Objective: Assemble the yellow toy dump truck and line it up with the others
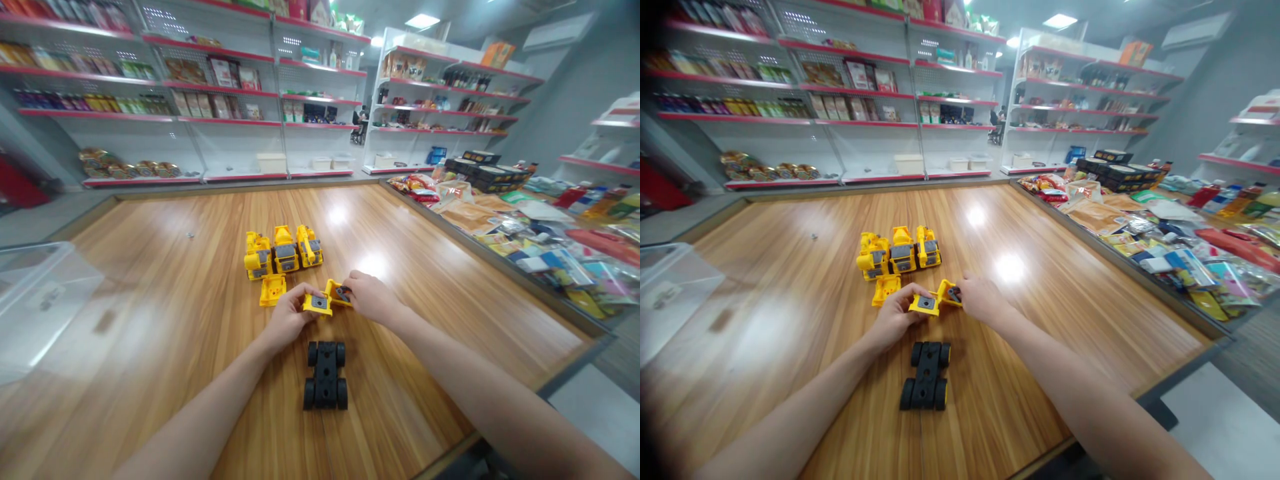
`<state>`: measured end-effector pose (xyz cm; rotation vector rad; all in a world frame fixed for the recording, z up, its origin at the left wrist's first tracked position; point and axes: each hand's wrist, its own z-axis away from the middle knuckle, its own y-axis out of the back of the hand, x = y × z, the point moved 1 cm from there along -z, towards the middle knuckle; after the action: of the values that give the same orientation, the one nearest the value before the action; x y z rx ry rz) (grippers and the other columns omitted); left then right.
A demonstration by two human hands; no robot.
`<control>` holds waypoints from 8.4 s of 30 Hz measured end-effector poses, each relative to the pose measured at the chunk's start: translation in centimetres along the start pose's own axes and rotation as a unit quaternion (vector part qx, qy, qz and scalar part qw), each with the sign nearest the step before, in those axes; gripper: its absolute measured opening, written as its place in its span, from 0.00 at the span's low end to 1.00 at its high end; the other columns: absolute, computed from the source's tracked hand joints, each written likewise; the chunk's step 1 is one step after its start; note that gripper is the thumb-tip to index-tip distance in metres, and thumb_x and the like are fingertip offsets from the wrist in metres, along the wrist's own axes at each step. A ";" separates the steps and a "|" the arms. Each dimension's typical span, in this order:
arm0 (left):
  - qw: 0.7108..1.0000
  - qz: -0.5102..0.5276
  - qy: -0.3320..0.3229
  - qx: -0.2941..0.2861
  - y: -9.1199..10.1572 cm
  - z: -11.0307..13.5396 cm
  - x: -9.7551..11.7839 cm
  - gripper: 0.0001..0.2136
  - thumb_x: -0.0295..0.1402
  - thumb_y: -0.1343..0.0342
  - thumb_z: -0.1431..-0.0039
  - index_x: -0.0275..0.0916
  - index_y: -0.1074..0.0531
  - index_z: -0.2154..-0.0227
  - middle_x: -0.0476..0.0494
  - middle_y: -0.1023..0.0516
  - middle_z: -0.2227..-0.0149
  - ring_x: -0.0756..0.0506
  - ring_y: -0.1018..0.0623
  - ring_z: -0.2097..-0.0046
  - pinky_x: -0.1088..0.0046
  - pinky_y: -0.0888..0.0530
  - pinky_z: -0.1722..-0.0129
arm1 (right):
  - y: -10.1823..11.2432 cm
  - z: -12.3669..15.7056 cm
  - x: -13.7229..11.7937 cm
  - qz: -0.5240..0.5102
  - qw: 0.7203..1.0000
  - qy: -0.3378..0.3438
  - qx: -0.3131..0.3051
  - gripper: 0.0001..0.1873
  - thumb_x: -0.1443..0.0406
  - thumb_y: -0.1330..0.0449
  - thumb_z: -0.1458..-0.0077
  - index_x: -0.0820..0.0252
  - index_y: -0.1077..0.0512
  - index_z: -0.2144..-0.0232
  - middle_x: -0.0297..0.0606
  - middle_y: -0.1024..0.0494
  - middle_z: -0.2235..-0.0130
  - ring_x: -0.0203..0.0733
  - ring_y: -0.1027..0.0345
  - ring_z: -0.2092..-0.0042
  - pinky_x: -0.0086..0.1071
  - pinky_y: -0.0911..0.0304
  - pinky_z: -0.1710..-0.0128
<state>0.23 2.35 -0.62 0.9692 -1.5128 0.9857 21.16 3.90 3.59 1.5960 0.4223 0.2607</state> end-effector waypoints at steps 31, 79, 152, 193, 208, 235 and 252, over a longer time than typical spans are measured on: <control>0.996 -0.065 -0.038 -0.054 0.1 0.2 0.2 0.12 0.20 0.42 0.50 0.38 0.29 0.62 0.44 0.24 0.60 0.47 0.25 0.58 0.73 0.30 0.58 | 0.2 1.3 -0.8 -0.182 0.962 0.076 0.187 0.07 0.65 0.48 0.35 0.60 0.31 0.59 0.39 0.22 0.63 0.38 0.28 0.63 0.29 0.37 0.62; 0.984 -0.138 -0.106 -0.023 0.1 0.1 0.1 0.09 0.31 0.41 0.44 0.38 0.26 0.59 0.43 0.25 0.61 0.45 0.25 0.59 0.71 0.30 0.59 | 3.3 2.8 5.1 -0.082 0.995 -0.038 -0.029 0.17 0.55 0.46 0.39 0.59 0.25 0.70 0.39 0.23 0.72 0.38 0.32 0.70 0.30 0.49 0.71; 0.989 -0.128 -0.036 -0.063 0.9 -0.6 -0.1 0.09 0.29 0.40 0.46 0.39 0.28 0.61 0.45 0.26 0.62 0.46 0.26 0.60 0.72 0.31 0.60 | 1.9 4.7 12.0 -0.041 0.933 -0.330 -0.138 0.15 0.58 0.31 0.57 0.65 0.23 0.72 0.47 0.20 0.70 0.46 0.26 0.68 0.31 0.41 0.71; 0.967 -0.209 -0.114 -0.087 0.3 -0.2 0.8 0.09 0.29 0.41 0.46 0.39 0.25 0.61 0.43 0.24 0.63 0.44 0.25 0.61 0.69 0.30 0.60 | -0.7 2.5 -3.6 -0.373 0.908 0.045 0.186 0.07 0.62 0.34 0.47 0.59 0.26 0.70 0.34 0.21 0.68 0.37 0.28 0.65 0.29 0.37 0.62; 0.956 -0.239 -0.156 -0.072 0.2 -0.2 0.7 0.17 0.18 0.49 0.53 0.40 0.26 0.61 0.44 0.25 0.62 0.43 0.25 0.59 0.67 0.30 0.58 | -0.7 2.4 -3.3 -0.334 0.921 0.104 0.170 0.02 0.67 0.39 0.42 0.59 0.26 0.68 0.38 0.21 0.66 0.40 0.27 0.63 0.33 0.35 0.60; 0.971 -0.192 -0.137 -0.028 0.6 -0.3 0.6 0.08 0.31 0.41 0.44 0.40 0.25 0.60 0.42 0.25 0.62 0.44 0.25 0.60 0.67 0.30 0.58 | 2.0 2.8 -2.8 -0.199 0.968 0.084 0.129 0.10 0.64 0.50 0.37 0.58 0.28 0.65 0.39 0.24 0.66 0.39 0.31 0.65 0.30 0.43 0.66; 0.940 -0.275 -0.196 -0.042 0.1 -0.1 0.6 0.23 0.14 0.52 0.55 0.40 0.26 0.59 0.44 0.29 0.63 0.45 0.28 0.59 0.69 0.30 0.59 | 0.9 2.8 -3.2 -0.179 0.969 0.107 0.131 0.06 0.66 0.44 0.43 0.60 0.30 0.62 0.42 0.23 0.63 0.43 0.30 0.61 0.33 0.38 0.63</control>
<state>0.06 2.48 -0.01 1.4848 -1.4581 0.3354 19.54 0.02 4.59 1.7184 0.9335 0.1024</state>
